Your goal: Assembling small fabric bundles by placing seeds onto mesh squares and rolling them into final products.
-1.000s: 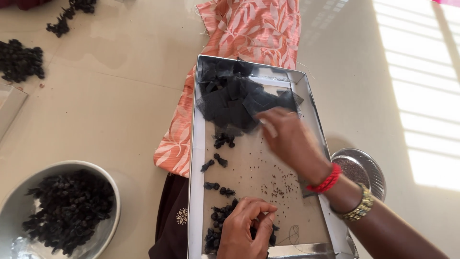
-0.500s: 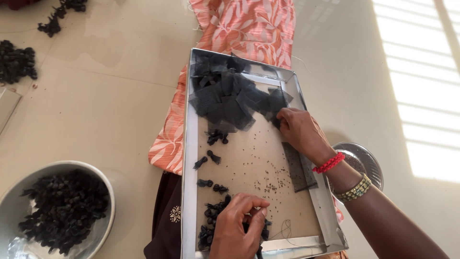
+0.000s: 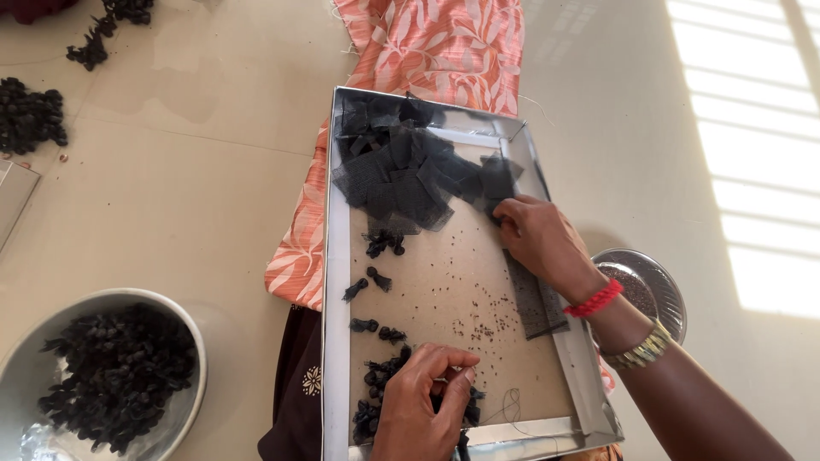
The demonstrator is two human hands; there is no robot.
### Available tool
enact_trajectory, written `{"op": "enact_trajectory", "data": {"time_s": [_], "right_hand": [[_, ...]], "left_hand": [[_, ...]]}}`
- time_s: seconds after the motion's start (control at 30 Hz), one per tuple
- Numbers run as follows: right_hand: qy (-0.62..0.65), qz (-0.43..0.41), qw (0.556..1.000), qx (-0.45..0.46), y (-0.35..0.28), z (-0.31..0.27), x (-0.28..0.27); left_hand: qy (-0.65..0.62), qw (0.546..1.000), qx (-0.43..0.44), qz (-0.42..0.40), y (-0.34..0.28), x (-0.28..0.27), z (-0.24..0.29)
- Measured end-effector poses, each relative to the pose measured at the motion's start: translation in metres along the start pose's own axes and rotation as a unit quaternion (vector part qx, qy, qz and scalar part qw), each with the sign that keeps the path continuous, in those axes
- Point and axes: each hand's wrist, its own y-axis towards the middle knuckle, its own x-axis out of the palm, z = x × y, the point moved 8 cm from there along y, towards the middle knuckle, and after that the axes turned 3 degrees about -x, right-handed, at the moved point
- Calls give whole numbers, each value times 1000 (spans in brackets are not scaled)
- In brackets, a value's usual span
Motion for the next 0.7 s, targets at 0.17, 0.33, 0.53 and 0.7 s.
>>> {"op": "enact_trajectory", "data": {"time_s": [0.17,0.33,0.53,0.7], "right_hand": [[37,11,999,-25,-45,-36,-21],[52,14,998,-35,-112,-83,-14],[-4,80,985,-154,-151,-120,-26],[-1,76,988,-136,-154,-106,-26]], "left_hand": [[-107,993,-56,-13,2,1,-11],[-233,971,-57,-9,6,3,4],[-300,947,-117,-4,12,15,-3],[-326,938,-117,-4,16,20,4]]}}
